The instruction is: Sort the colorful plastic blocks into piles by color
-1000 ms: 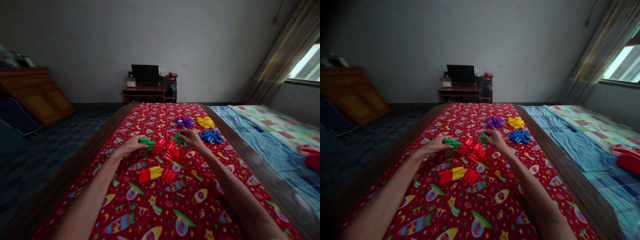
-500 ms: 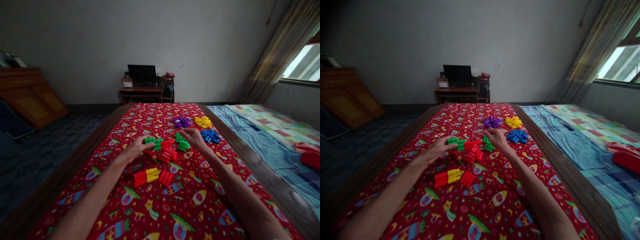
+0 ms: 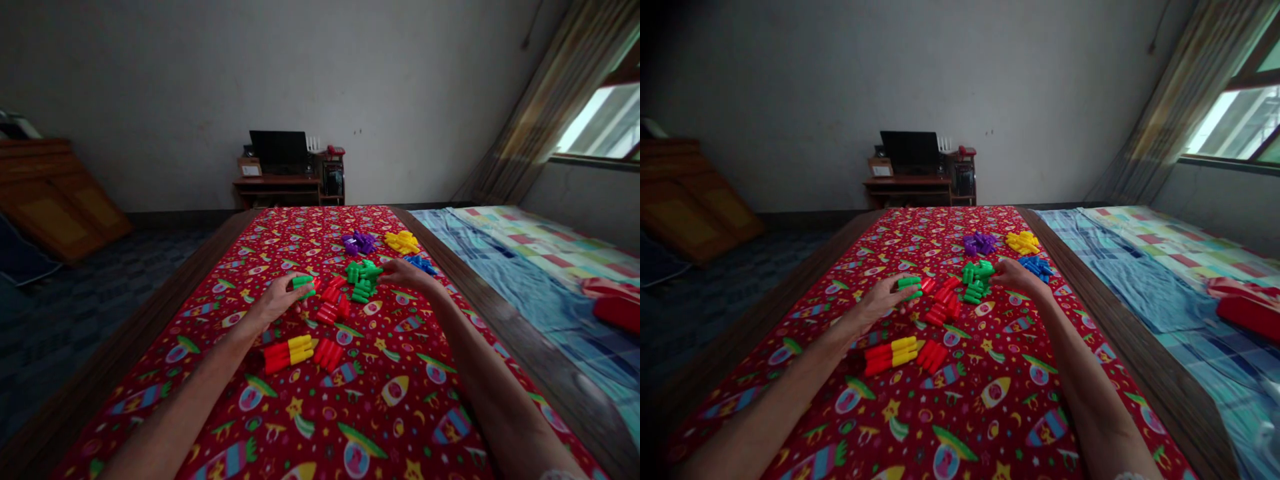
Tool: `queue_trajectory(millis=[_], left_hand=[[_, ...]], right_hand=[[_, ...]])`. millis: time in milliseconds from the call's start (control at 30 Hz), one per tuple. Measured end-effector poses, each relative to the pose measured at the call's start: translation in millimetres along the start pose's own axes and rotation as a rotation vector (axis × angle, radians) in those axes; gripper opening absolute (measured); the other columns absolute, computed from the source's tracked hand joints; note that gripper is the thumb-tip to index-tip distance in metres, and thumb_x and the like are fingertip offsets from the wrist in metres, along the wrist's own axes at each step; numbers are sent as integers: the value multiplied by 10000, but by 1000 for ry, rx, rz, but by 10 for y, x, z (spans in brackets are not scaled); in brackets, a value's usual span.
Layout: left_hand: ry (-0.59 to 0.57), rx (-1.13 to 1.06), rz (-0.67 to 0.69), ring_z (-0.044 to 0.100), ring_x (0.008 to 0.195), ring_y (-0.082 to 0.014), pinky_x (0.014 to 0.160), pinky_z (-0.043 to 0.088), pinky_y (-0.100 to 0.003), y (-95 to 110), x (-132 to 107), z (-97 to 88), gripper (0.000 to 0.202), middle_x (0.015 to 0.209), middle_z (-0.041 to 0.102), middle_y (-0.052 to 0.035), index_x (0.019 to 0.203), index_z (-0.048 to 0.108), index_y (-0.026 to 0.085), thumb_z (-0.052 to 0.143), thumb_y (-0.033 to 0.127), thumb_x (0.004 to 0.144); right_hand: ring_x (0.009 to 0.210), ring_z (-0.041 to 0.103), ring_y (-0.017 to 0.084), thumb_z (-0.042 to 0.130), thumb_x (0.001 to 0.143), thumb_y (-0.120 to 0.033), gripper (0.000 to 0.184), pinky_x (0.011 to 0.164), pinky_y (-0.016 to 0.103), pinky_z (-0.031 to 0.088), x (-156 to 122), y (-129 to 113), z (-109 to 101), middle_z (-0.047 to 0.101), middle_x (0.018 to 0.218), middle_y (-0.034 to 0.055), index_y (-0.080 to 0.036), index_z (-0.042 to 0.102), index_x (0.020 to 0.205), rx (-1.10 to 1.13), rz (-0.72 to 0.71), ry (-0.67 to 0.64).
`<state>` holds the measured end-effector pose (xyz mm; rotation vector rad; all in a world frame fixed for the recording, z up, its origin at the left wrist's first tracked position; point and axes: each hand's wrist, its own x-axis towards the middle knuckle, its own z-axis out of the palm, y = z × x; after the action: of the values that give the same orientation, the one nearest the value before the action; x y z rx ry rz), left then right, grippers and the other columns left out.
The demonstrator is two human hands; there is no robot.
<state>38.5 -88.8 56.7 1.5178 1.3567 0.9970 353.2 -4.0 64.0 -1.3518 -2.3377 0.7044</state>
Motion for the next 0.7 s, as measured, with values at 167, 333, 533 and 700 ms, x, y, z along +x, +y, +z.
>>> queue_trajectory(millis=[167, 333, 533, 700], left_hand=[[-106, 2, -20, 595, 539, -150, 499, 480, -246, -53, -3, 77, 603, 619, 624, 21, 1119, 571, 157, 698, 563, 692], [-100, -21, 49, 662, 761, -191, 651, 533, -281, -53, -69, 228, 626, 937, 695, -51, 1183, 563, 179, 650, 612, 739], [-39, 132, 174, 656, 831, -211, 714, 524, -286, 66, -135, 301, 534, 944, 690, -48, 1090, 602, 181, 623, 598, 757], [180, 205, 197, 648, 823, -218, 753, 524, -320, 48, -28, 90, 523, 892, 688, -39, 1035, 598, 170, 589, 605, 746]], right_hand=[[522, 353, 65, 598, 731, -361, 249, 501, 212, 227, -30, -30, 6, 418, 519, -66, -136, 631, 628, 62, -16, 22], [527, 339, 67, 594, 789, -391, 282, 497, 215, 237, -76, -517, 134, 439, 551, -60, -142, 634, 663, 176, -173, -57], [560, 404, 70, 641, 802, -341, 232, 536, 208, 277, -132, -934, 346, 506, 588, -44, -115, 692, 788, 153, -277, -50], [586, 481, 90, 623, 822, -322, 231, 549, 205, 310, -139, -931, 358, 588, 634, -11, -106, 704, 808, 141, -219, -150]])
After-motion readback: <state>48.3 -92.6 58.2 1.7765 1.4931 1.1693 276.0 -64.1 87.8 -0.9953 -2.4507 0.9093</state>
